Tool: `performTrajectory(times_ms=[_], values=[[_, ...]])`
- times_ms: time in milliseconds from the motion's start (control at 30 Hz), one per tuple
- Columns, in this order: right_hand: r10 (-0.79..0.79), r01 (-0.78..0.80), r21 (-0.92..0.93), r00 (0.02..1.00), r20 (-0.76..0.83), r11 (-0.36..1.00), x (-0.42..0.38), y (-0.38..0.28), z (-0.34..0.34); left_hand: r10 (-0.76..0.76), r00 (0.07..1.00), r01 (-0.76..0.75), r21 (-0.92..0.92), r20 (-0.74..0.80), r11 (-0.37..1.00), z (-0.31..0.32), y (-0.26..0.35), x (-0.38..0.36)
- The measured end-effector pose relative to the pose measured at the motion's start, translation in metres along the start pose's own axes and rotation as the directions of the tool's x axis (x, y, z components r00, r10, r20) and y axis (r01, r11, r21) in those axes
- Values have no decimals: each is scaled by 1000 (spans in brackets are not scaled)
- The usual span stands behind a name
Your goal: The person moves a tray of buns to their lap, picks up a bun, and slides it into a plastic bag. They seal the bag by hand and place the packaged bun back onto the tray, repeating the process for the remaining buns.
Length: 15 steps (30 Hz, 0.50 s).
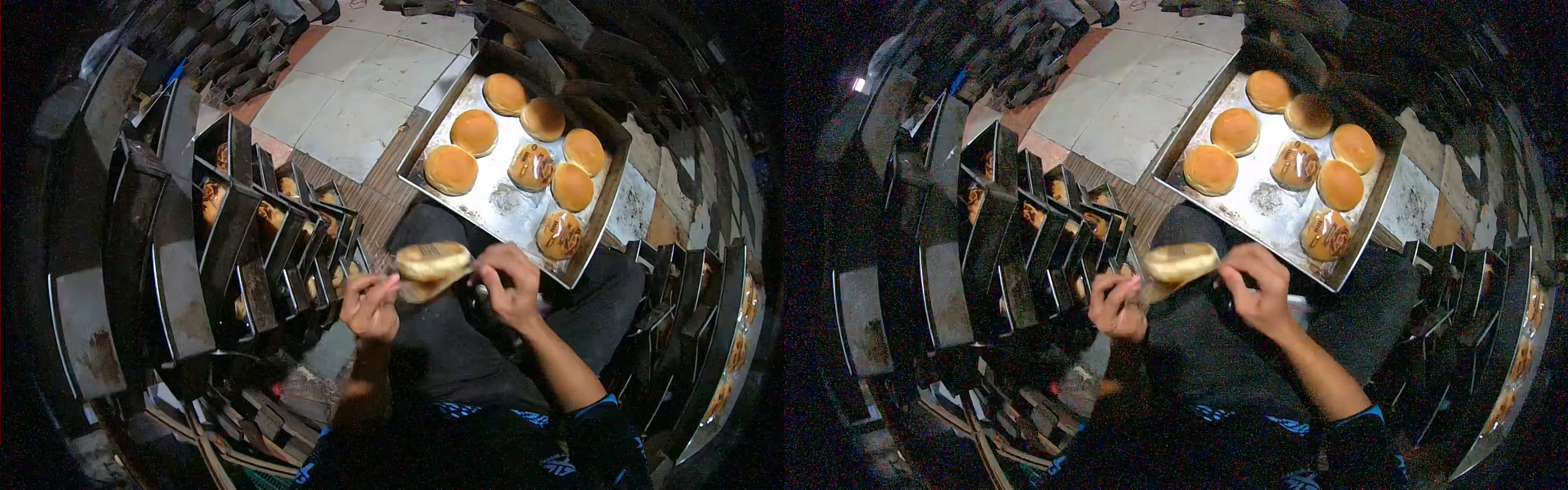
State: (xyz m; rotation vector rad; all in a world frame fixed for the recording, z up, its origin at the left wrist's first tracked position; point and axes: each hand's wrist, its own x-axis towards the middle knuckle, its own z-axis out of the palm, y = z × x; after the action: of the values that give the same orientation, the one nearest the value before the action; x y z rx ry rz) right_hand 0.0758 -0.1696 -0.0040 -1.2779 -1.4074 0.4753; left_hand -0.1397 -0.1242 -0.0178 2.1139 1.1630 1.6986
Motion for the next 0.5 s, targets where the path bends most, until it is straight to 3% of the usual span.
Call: performTrajectory(times_ms=[133, 167, 200, 233, 300, 333, 367, 433, 467, 500], values=[[38, -36, 55, 998, -46, 998, -3, -6, 8, -49, 999, 49, -84, -3, 995, -1, -3, -18], [-71, 68, -61, 996, -60, 996, 3, -5, 11, -35, 999, 31, -124, -24, 992, 8, -5, -19], [-174, 161, -177, 983, -62, 971, 6, -4, 16, -41, 999, 40, -51, -23, 998, 20, 3, -12], [-238, 229, -87, 964, -120, 970, 17, 1, 33, -80, 996, 81, -64, 30, 995, 28, 6, -6], [-152, 133, -142, 980, -130, 981, 34, 14, 46, -192, 981, 193, -19, 17, 981, 40, -3, 6], [139, -177, -98, 942, -305, 979, 42, 16, 44, -541, 831, 530, -108, -131, 841, 37, 4, 14], [123, -167, -129, 947, -298, 977, 41, 20, 37, -565, 824, 556, -131, -42, 821, 26, 5, 17], [179, -228, -116, 928, -326, 967, 4, 13, 42, -806, 550, 819, -329, 219, 469, -6, -5, -28], [313, -338, -60, 915, -255, 939, -17, 4, 40, -805, 547, 823, -321, 229, 469, -17, -6, -53], [428, -451, -65, 876, -222, 890, -38, -1, 40, -769, 602, 791, -285, 214, 540, -30, -6, -79]])
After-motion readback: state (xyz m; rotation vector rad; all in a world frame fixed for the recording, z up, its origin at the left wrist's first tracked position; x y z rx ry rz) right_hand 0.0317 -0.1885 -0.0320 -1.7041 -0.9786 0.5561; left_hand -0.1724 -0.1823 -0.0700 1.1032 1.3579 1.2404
